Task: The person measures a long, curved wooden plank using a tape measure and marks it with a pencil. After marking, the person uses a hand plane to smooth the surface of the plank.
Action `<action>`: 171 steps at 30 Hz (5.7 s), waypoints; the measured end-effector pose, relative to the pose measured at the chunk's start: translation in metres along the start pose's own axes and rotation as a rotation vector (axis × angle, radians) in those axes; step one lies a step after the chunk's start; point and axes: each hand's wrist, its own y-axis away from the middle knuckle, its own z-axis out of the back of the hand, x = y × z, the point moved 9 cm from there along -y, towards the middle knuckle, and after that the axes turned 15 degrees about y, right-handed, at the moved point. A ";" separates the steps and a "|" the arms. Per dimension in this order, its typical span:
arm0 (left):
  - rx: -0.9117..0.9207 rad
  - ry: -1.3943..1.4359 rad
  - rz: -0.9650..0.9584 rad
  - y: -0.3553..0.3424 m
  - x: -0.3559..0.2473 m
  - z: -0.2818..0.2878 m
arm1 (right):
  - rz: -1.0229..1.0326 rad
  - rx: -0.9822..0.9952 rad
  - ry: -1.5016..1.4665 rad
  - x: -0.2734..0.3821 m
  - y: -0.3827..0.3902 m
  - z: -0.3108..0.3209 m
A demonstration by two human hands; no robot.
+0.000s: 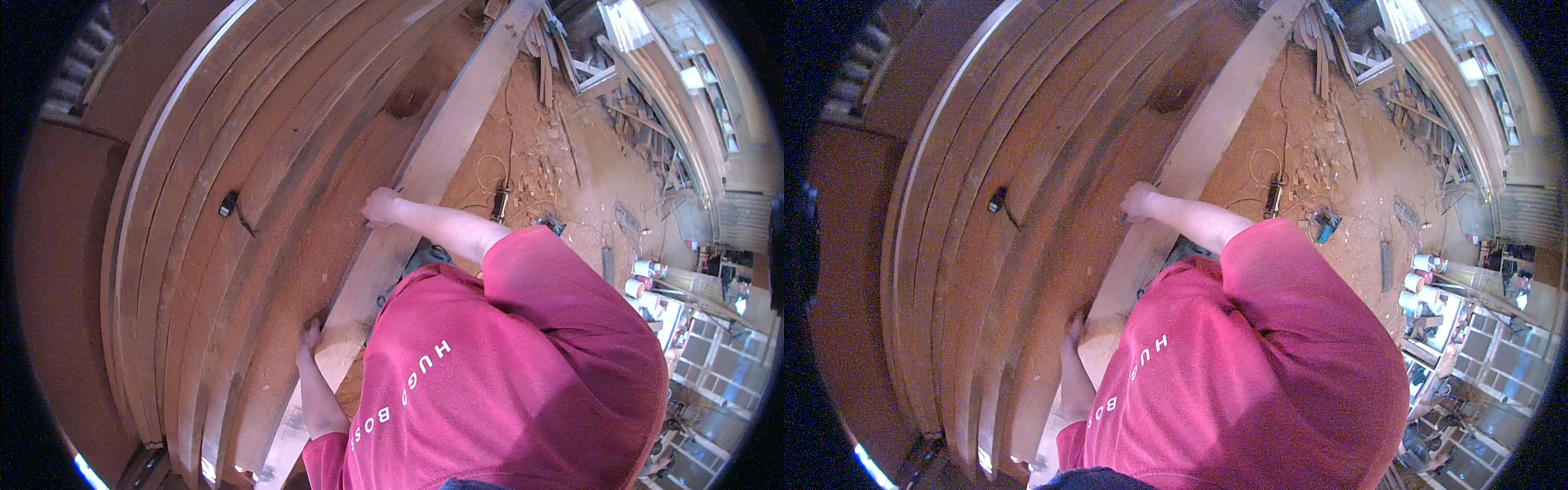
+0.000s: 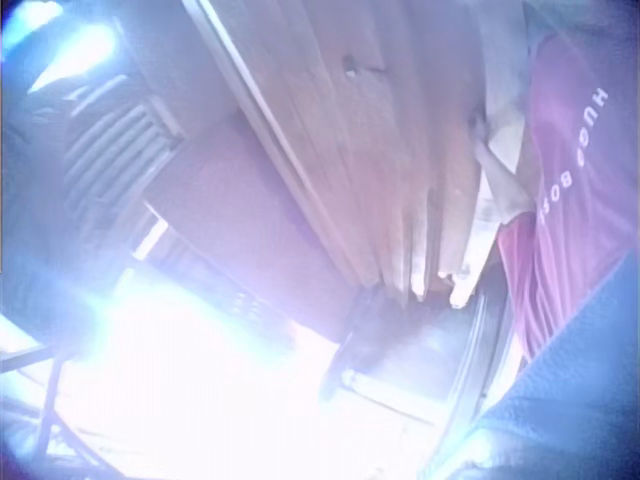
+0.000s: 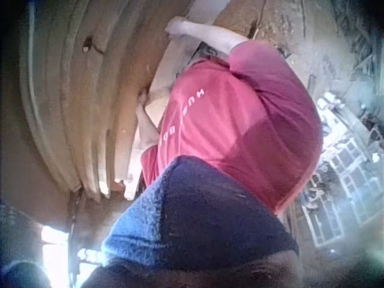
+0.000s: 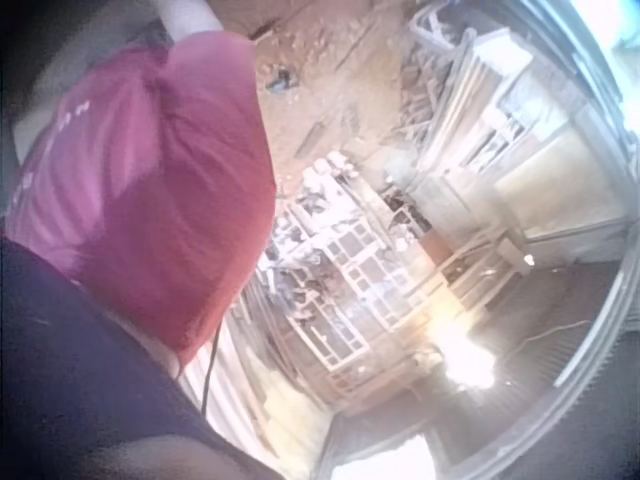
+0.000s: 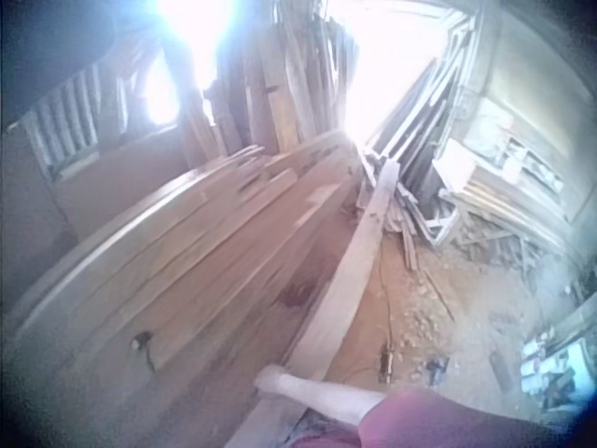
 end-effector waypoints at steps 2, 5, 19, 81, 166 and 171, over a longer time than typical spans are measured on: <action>-0.019 -0.060 -0.109 -0.006 0.026 -0.005 | 0.000 0.017 -0.017 0.003 0.007 0.009; 0.077 0.272 -0.152 0.010 0.006 -0.017 | 0.004 0.017 -0.038 0.003 0.027 0.013; 0.113 -0.102 -0.115 0.145 -0.167 -0.001 | 0.410 0.294 0.319 -0.060 0.036 -0.046; -0.413 -0.231 -0.095 0.197 -0.168 0.010 | 0.166 -0.056 0.182 -0.050 0.078 0.026; 0.363 -0.599 -0.447 -0.072 -0.552 -0.384 | -1.853 0.185 -1.556 0.045 0.674 -0.479; 0.344 -0.729 -0.457 -0.122 -0.654 -0.448 | -2.053 -0.083 -1.548 -0.061 0.726 -0.455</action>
